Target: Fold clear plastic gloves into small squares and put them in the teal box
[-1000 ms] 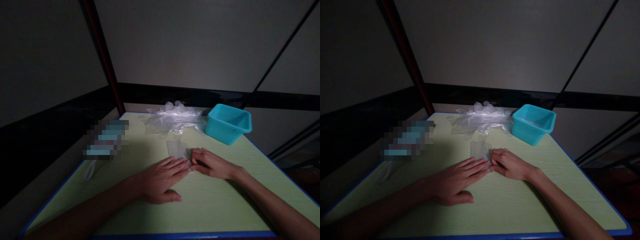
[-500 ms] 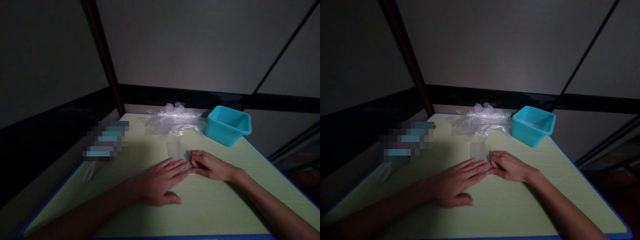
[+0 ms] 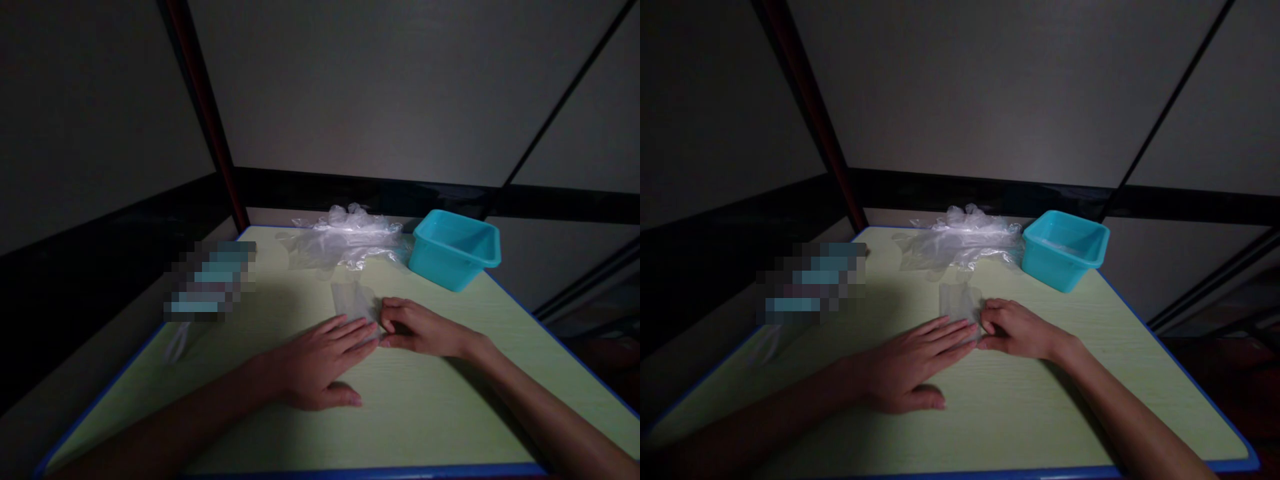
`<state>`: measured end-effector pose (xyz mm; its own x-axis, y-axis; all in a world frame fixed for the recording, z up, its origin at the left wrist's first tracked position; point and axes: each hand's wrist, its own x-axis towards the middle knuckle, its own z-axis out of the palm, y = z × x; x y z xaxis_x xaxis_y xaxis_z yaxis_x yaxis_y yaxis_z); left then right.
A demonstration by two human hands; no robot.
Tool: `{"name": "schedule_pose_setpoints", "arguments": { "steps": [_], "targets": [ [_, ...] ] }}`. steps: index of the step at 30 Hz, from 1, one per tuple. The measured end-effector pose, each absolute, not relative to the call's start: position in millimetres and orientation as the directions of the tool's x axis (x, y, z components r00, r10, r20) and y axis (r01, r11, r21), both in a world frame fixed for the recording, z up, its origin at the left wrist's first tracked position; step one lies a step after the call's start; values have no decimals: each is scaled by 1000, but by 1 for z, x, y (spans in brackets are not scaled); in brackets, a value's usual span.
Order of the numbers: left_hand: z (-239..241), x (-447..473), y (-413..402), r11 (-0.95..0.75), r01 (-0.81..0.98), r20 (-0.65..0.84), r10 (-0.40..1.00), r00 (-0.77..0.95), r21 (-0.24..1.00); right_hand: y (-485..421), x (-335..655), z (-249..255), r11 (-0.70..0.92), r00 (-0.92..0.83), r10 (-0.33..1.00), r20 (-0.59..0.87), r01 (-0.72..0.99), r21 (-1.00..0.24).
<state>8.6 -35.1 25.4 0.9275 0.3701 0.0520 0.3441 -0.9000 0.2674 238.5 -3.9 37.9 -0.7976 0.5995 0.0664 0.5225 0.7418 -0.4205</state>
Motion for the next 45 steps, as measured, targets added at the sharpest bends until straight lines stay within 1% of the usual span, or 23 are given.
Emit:
{"name": "schedule_pose_setpoints", "arguments": {
  "steps": [3,6,9,16,23,28,36,41,45],
  "targets": [
    [27,9,-35,-898,350,40,374,927,267,1,237,36,697,-787,615,44,517,-497],
    [28,10,-36,-896,354,19,372,928,268,7,234,33,622,-771,637,-11,522,-584],
    [27,9,-36,-895,353,37,376,926,272,13,234,29,554,-740,671,-53,547,-627],
    [26,7,-36,-899,337,75,371,926,280,16,234,27,454,-657,731,-184,670,-587],
    [28,5,-32,-889,366,50,393,918,275,17,234,26,438,-635,747,-194,691,-575],
    [24,-5,-14,-860,462,2,473,881,216,18,233,25,429,-622,754,-211,709,-559],
    [17,-14,20,-810,565,45,578,815,156,16,230,31,456,-619,763,-187,720,-523],
    [12,-16,32,-737,665,63,674,736,120,15,231,32,453,-631,755,-177,697,-555],
    [7,-16,34,-697,709,90,717,691,106,15,233,30,443,-639,751,-168,675,-590]
  ]
}}
